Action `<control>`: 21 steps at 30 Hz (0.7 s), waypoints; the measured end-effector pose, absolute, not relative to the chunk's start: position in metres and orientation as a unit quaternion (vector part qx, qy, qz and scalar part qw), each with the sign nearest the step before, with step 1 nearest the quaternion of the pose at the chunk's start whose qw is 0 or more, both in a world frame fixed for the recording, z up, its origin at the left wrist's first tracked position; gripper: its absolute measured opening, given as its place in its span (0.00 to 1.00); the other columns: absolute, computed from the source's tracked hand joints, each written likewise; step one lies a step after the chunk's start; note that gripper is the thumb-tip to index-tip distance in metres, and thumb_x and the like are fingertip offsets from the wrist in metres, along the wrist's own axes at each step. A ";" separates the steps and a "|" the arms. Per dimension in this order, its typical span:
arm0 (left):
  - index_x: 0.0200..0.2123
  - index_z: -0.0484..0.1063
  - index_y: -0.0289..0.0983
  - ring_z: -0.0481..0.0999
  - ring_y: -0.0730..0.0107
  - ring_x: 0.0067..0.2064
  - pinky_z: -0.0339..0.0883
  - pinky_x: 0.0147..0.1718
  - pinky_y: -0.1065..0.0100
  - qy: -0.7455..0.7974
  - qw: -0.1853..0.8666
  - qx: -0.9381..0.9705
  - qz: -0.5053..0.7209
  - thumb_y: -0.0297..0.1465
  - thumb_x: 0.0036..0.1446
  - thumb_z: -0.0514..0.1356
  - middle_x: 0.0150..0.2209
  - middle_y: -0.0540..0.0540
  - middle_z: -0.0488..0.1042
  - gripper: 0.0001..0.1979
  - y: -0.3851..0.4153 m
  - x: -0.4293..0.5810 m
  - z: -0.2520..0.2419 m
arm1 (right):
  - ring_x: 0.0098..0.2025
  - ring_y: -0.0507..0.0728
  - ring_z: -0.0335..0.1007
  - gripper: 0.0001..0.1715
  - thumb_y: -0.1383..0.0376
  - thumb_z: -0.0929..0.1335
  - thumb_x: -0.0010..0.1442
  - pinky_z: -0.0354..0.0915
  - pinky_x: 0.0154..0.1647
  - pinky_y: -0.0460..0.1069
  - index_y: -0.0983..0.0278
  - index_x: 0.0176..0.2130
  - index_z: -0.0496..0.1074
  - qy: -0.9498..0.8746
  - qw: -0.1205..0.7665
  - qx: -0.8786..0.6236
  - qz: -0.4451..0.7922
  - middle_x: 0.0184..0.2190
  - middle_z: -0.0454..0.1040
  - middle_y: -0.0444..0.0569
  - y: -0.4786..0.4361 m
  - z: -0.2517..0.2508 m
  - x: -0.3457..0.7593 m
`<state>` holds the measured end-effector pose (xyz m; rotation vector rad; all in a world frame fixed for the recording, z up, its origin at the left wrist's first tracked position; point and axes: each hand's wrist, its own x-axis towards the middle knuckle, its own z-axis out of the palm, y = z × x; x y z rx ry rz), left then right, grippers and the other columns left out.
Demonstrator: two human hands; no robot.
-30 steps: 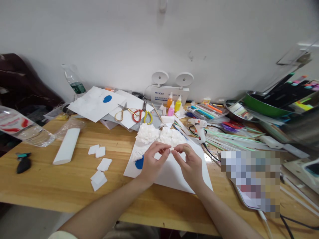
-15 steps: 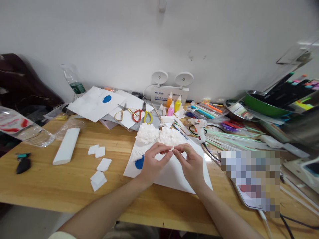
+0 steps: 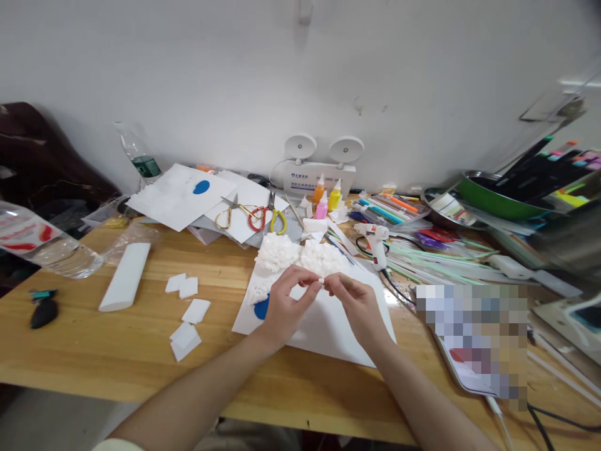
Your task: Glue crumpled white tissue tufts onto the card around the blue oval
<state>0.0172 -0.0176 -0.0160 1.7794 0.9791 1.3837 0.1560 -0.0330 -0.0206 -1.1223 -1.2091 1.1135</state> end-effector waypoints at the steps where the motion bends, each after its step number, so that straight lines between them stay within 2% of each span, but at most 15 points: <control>1: 0.30 0.70 0.36 0.69 0.72 0.34 0.64 0.34 0.69 0.372 0.312 0.694 0.532 0.27 0.53 0.58 0.30 0.48 0.69 0.02 -0.017 0.017 -0.016 | 0.31 0.53 0.62 0.12 0.58 0.66 0.54 0.59 0.34 0.48 0.63 0.25 0.71 -0.504 0.540 -0.468 0.486 0.24 0.69 0.45 -0.034 -0.020 0.156; 7: 0.34 0.70 0.37 0.69 0.71 0.35 0.64 0.36 0.67 0.340 0.225 0.749 0.522 0.25 0.53 0.57 0.31 0.47 0.69 0.04 -0.015 0.016 -0.020 | 0.29 0.51 0.61 0.10 0.60 0.68 0.51 0.58 0.32 0.47 0.63 0.24 0.72 -0.478 0.531 -0.461 0.526 0.22 0.68 0.43 -0.035 -0.019 0.153; 14: 0.35 0.69 0.36 0.68 0.70 0.38 0.64 0.39 0.67 0.330 0.185 0.780 0.499 0.25 0.54 0.57 0.32 0.46 0.69 0.05 -0.013 0.014 -0.021 | 0.30 0.53 0.64 0.12 0.58 0.66 0.53 0.60 0.33 0.49 0.64 0.25 0.72 -0.512 0.509 -0.486 0.492 0.23 0.70 0.45 -0.035 -0.015 0.156; 18: 0.34 0.68 0.36 0.67 0.71 0.37 0.63 0.38 0.67 0.345 0.172 0.785 0.486 0.26 0.55 0.56 0.32 0.47 0.69 0.03 -0.013 0.013 -0.019 | 0.35 0.55 0.67 0.08 0.61 0.66 0.54 0.61 0.38 0.51 0.62 0.33 0.73 -0.606 0.507 -0.506 0.345 0.31 0.73 0.48 -0.034 -0.012 0.164; 21: 0.34 0.68 0.36 0.67 0.70 0.38 0.63 0.39 0.67 0.352 0.158 0.795 0.468 0.26 0.55 0.55 0.32 0.47 0.69 0.03 -0.013 0.013 -0.018 | 0.36 0.56 0.66 0.07 0.64 0.68 0.53 0.61 0.38 0.52 0.60 0.34 0.74 -0.685 0.495 -0.497 0.196 0.31 0.72 0.48 -0.032 -0.010 0.170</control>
